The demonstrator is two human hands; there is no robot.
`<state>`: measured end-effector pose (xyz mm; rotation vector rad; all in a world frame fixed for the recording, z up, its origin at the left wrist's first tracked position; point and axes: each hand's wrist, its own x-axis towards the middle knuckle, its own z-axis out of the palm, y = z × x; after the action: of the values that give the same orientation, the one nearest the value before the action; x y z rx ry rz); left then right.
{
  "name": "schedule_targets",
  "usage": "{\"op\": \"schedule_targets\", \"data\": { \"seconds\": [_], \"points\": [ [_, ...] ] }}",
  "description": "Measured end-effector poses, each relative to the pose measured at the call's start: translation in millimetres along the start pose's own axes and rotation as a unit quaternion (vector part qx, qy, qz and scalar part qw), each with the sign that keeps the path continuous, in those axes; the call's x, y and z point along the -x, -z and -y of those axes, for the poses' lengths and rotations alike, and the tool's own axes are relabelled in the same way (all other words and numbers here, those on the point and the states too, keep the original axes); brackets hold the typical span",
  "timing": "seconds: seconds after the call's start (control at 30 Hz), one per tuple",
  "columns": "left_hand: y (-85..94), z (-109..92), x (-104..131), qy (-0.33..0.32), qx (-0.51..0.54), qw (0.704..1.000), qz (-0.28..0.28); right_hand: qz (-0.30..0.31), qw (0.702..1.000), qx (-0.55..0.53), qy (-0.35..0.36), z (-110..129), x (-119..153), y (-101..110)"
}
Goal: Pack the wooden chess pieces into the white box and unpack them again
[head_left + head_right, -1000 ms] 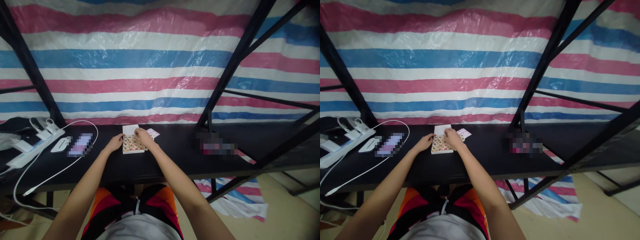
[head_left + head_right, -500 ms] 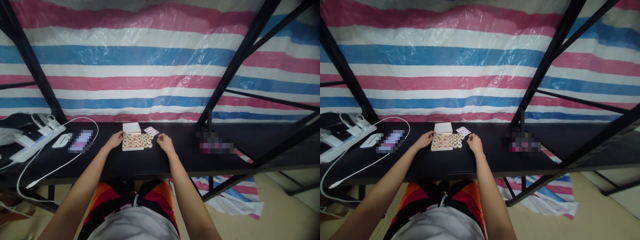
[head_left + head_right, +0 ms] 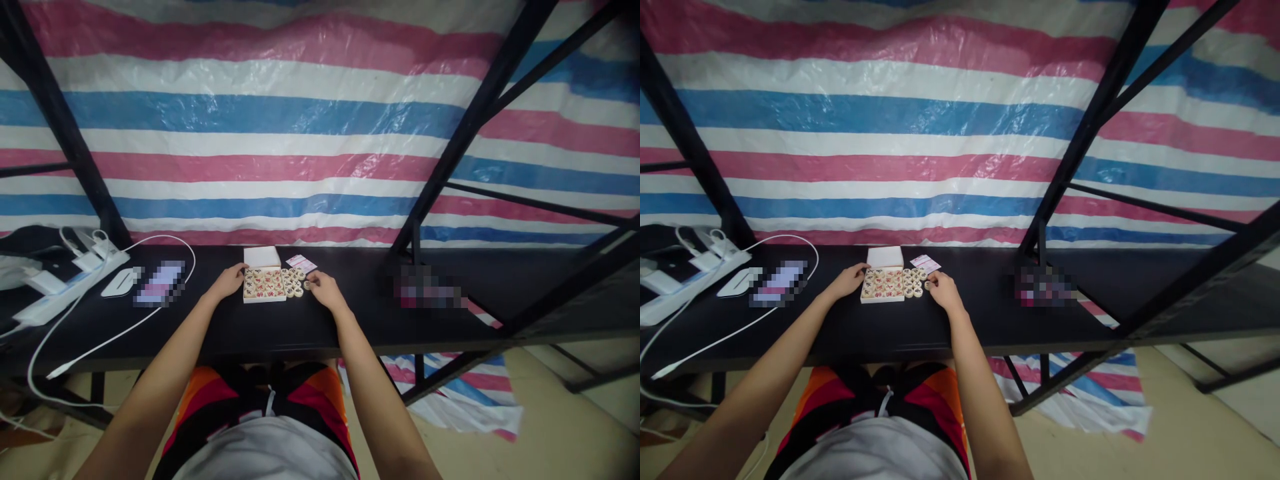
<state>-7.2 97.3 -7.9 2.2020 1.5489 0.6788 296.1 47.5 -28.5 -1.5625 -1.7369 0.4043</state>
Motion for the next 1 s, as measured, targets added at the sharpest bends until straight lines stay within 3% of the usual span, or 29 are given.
{"op": "schedule_targets", "data": {
  "seconds": [0.2,0.43,0.53,0.63,0.8,1.0],
  "points": [
    [0.9,-2,0,0.004,-0.004,1.0,0.005,0.012,0.999,-0.028,0.037,-4,-3,-5],
    [4.1,-7,5,-0.001,-0.003,1.0,0.0,-0.029,0.999,0.016,0.032,1,0,-2],
    [4.1,-8,5,-0.002,-0.006,1.0,0.002,-0.025,0.996,0.038,0.077,20,3,-6],
    [3.3,-7,5,0.001,-0.01,1.0,-0.002,0.039,0.983,0.076,0.164,52,2,-19],
    [2.4,-4,4,-0.005,-0.007,1.0,-0.005,0.106,0.943,0.234,0.21,103,-11,-48],
    [0.5,-1,3,-0.008,-0.016,1.0,-0.011,0.111,0.931,0.284,0.202,114,-25,-62]
  ]
}}
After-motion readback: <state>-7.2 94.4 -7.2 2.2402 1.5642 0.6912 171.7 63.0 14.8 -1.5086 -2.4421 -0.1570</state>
